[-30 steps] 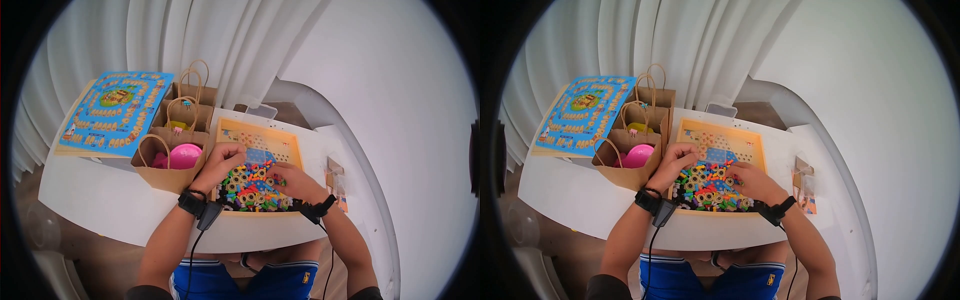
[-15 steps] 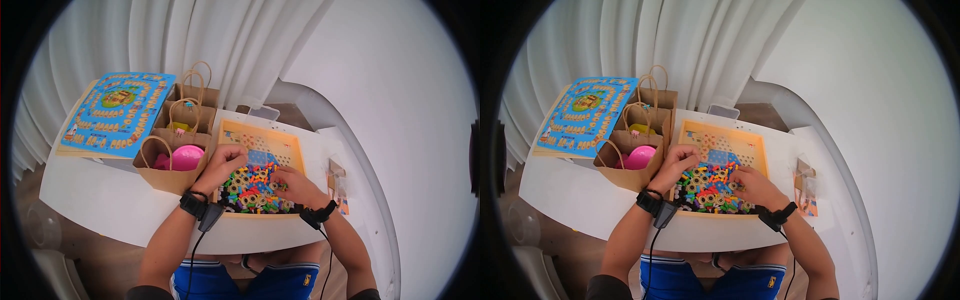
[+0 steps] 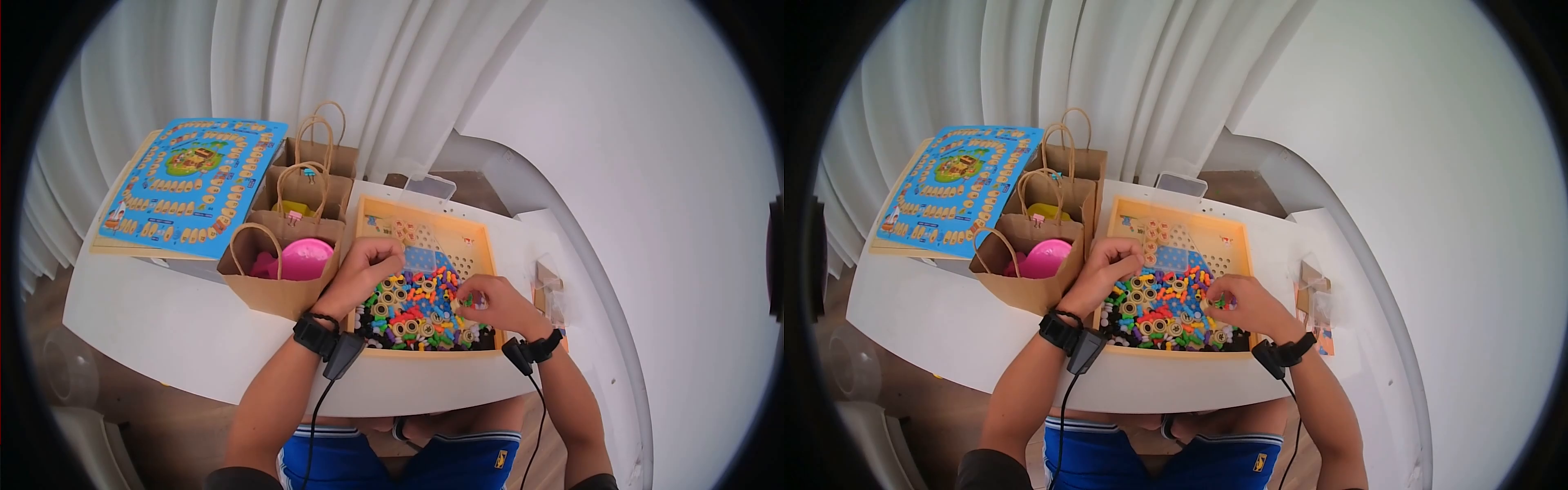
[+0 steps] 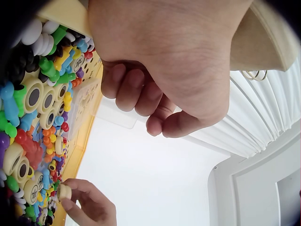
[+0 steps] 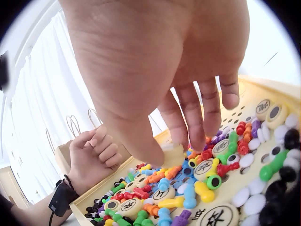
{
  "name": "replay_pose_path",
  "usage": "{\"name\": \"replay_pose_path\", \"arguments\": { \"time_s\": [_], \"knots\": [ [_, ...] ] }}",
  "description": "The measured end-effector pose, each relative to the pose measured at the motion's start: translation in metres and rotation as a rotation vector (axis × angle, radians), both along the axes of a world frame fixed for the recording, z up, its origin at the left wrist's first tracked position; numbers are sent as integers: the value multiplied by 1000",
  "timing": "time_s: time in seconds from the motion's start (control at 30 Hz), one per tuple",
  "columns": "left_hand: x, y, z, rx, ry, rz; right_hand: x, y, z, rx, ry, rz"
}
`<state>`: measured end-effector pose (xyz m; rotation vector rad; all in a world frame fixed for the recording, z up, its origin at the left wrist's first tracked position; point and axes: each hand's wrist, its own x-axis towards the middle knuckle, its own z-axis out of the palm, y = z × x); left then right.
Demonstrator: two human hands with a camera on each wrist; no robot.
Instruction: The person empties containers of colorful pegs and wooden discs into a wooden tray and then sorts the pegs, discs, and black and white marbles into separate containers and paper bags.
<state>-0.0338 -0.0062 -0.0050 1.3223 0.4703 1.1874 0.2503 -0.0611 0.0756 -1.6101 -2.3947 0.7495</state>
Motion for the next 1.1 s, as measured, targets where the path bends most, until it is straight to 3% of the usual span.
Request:
{"name": "replay_pose_path", "arguments": {
  "time_s": [0.1, 0.2, 0.33, 0.4, 0.6, 0.9, 1.1],
  "knots": [
    [0, 0, 0, -2, 12, -5, 9, -5, 1, 9, -59, 133],
    [1, 0, 0, -4, 8, 0, 13, -3, 5, 124, -24, 22],
    [1, -4, 6, -19, 6, 12, -1, 3, 2, 182, 7, 19],
    [0, -3, 5, -13, 13, 4, -17, 6, -12, 303, 6, 217],
    [1, -2, 2, -9, 6, 3, -74, 12, -30, 406, -135, 402],
    [-3, 1, 0, -13, -14, -52, -94, 22, -42, 552, -238, 321],
    [-1, 0, 1, -1, -9, -27, -109, 19, -36, 427, -363, 243]
  ]
}}
